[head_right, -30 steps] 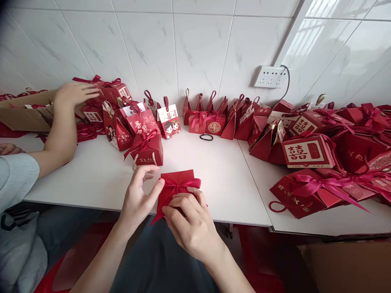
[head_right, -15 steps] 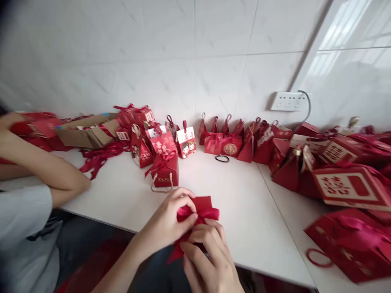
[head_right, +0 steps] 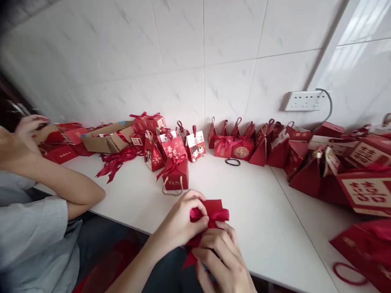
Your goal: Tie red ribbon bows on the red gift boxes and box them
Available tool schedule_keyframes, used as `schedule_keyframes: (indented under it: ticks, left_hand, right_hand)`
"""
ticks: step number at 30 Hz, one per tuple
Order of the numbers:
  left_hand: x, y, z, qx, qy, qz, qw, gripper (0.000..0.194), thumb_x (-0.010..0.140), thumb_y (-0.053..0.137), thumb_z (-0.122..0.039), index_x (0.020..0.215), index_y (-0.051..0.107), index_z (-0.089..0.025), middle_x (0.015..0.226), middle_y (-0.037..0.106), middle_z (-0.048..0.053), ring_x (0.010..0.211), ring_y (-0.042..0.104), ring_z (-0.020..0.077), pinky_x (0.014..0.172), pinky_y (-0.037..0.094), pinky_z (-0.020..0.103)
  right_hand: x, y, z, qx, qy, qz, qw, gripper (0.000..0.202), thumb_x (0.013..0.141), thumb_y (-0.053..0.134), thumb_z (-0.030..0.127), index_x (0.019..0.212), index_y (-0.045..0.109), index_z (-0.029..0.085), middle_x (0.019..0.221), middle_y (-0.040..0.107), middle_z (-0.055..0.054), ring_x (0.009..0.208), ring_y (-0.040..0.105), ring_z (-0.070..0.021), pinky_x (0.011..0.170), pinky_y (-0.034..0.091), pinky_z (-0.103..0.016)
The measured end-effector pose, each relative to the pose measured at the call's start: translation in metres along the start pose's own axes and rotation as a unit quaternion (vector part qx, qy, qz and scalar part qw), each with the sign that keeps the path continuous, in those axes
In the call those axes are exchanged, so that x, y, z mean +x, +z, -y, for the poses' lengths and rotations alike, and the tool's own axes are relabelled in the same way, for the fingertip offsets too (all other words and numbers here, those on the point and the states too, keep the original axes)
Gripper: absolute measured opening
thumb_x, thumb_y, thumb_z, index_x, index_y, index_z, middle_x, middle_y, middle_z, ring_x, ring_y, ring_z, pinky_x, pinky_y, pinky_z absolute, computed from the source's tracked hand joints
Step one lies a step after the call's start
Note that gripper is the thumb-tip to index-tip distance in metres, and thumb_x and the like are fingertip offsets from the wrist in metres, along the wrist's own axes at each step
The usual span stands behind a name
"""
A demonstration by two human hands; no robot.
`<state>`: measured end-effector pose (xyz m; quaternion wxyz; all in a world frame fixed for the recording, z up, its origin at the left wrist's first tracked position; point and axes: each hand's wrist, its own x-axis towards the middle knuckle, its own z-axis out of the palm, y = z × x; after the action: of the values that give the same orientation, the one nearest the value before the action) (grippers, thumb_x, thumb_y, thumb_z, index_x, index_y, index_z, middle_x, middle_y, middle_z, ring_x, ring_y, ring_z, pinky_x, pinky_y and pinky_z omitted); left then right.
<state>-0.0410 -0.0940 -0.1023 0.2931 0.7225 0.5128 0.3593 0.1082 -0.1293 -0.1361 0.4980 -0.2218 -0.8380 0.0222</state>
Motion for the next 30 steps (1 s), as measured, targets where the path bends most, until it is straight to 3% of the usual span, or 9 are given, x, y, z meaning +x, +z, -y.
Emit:
schedule_keyframes:
  ticks: [5,11,16,23,27,30]
  left_hand:
    - [0.002,-0.004,0.001,0.022,0.030,0.013,0.999,0.007,0.076,0.057,-0.016,0.071,0.055,-0.020,0.101,0.057,0.004,0.100,0.056,0.0187,0.091,0.044,0.033]
    - [0.001,-0.011,-0.002,0.034,0.032,0.046,0.998,0.008,0.074,0.056,-0.013,0.074,0.053,-0.020,0.105,0.055,0.003,0.101,0.057,0.0175,0.088,0.045,0.030]
    - [0.001,-0.008,-0.003,0.028,0.012,0.034,0.999,0.008,0.075,0.053,-0.012,0.071,0.052,-0.020,0.105,0.055,0.003,0.104,0.056,0.0176,0.090,0.045,0.030]
    - [0.004,-0.005,-0.002,0.001,-0.008,0.035,0.999,0.008,0.072,0.055,-0.012,0.069,0.054,-0.019,0.107,0.055,0.004,0.105,0.056,0.0182,0.091,0.044,0.030]
    - [0.002,-0.003,-0.003,-0.014,-0.008,0.024,1.000,0.009,0.069,0.055,-0.010,0.069,0.055,-0.019,0.105,0.055,0.004,0.105,0.055,0.0183,0.093,0.042,0.030]
    - [-0.002,-0.003,-0.005,-0.028,-0.009,0.018,0.999,0.010,0.066,0.057,-0.009,0.068,0.055,-0.019,0.102,0.056,0.004,0.103,0.056,0.0177,0.094,0.043,0.029]
  right_hand:
    - [-0.002,0.001,0.007,0.023,0.066,-0.005,0.998,0.017,0.081,0.051,0.001,0.087,0.058,0.015,0.077,0.056,-0.005,0.077,0.056,-0.0168,0.080,0.048,-0.039]
    - [-0.005,0.002,0.008,-0.004,0.075,-0.024,0.997,0.016,0.081,0.053,0.002,0.089,0.059,0.015,0.080,0.056,-0.006,0.080,0.056,-0.0179,0.082,0.048,-0.041]
    - [-0.002,0.002,0.011,-0.021,0.082,-0.020,0.996,0.017,0.080,0.053,0.001,0.087,0.059,0.015,0.079,0.056,-0.005,0.078,0.057,-0.0167,0.086,0.046,-0.042]
    - [0.002,0.004,0.014,-0.032,0.075,-0.020,0.996,0.017,0.080,0.051,0.001,0.084,0.059,0.015,0.074,0.057,-0.003,0.074,0.058,-0.0149,0.087,0.045,-0.040]
    - [0.006,-0.004,0.014,-0.028,0.070,0.010,0.997,0.017,0.080,0.051,0.002,0.082,0.061,0.015,0.074,0.059,-0.003,0.075,0.060,-0.0150,0.089,0.044,-0.037]
    - [0.002,-0.004,0.009,-0.050,0.018,0.001,0.999,0.016,0.078,0.053,0.003,0.079,0.062,0.017,0.070,0.060,-0.002,0.072,0.061,-0.0149,0.088,0.044,-0.033]
